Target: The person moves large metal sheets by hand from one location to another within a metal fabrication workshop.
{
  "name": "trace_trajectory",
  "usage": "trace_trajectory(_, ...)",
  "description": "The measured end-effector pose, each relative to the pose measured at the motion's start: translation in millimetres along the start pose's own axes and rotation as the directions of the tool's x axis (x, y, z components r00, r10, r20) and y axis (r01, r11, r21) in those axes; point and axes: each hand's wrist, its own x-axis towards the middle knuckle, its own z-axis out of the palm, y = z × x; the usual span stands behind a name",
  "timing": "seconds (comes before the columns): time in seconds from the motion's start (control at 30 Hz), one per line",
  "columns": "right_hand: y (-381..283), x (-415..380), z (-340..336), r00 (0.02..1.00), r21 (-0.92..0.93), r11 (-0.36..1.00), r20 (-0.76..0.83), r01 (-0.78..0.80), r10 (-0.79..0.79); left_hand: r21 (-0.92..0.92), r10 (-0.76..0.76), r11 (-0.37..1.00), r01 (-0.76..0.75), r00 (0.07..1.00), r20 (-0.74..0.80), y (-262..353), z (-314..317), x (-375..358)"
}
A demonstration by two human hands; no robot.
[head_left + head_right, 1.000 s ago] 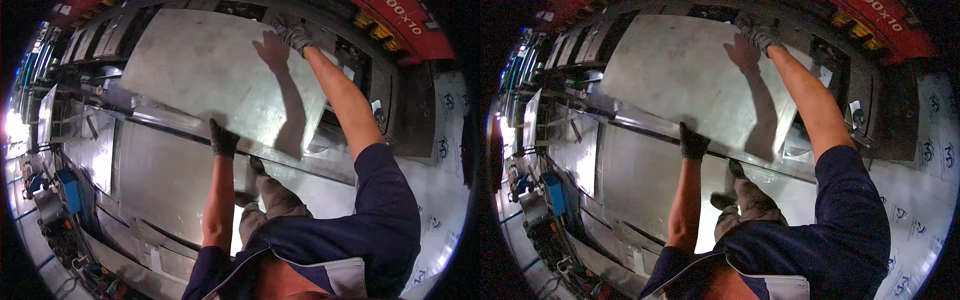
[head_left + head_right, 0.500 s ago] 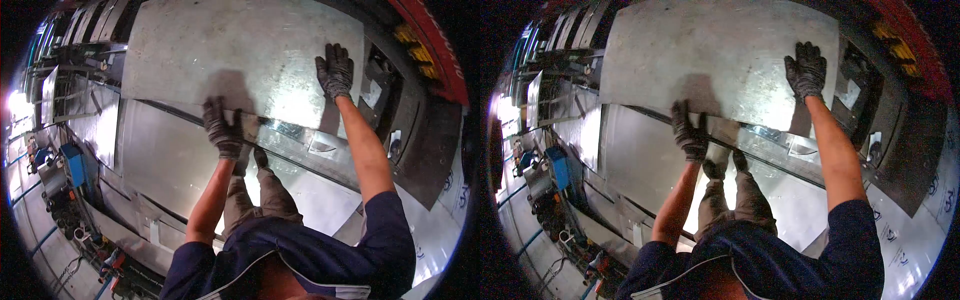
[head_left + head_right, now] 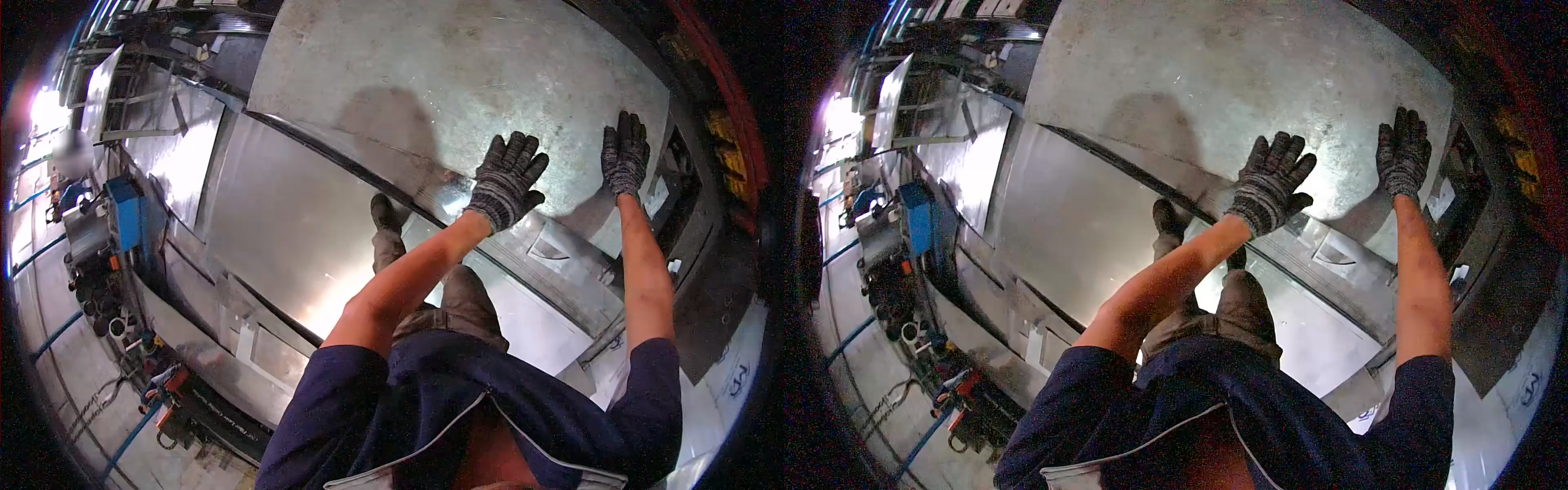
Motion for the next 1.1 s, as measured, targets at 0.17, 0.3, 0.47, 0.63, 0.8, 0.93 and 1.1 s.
trace_trajectory(0.17,-1,-2,6,0.991,-0.083,0.992,0.076,-0.100,0.106,-0.118,0.034,0.992,-0.035,0.999,-0.010,-62,-23,-24)
trace_trajectory(0.3,-29,-2,-8,0.835,-0.120,0.869,0.241,-0.480,0.495,0.037,-0.061,0.997,0.060,0.998,0.032,-178,-84,-64)
trace_trajectory(0.47,-159,-31,-38,0.794,-0.086,0.827,0.239,-0.556,0.559,0.479,-0.186,0.861,0.172,0.982,-0.019,-330,-170,-109)
trace_trajectory(0.63,-190,-36,-39,0.819,0.034,0.822,0.115,-0.568,0.562,0.574,-0.355,0.710,0.407,0.912,-0.207,-442,-208,-134)
trace_trajectory(0.8,-194,-35,-40,0.792,0.065,0.793,0.145,-0.606,0.593,0.531,-0.435,0.660,0.532,0.846,-0.308,-451,-212,-135)
trace_trajectory(0.93,-192,-38,-32,0.823,0.015,0.824,0.050,-0.567,0.566,0.594,-0.532,0.595,0.541,0.820,-0.214,-419,-202,-126)
trace_trajectory(1.1,-191,-36,-33,0.849,0.087,0.846,0.094,-0.527,0.519,-0.113,-0.161,0.978,0.176,0.978,0.132,-273,-142,-105)
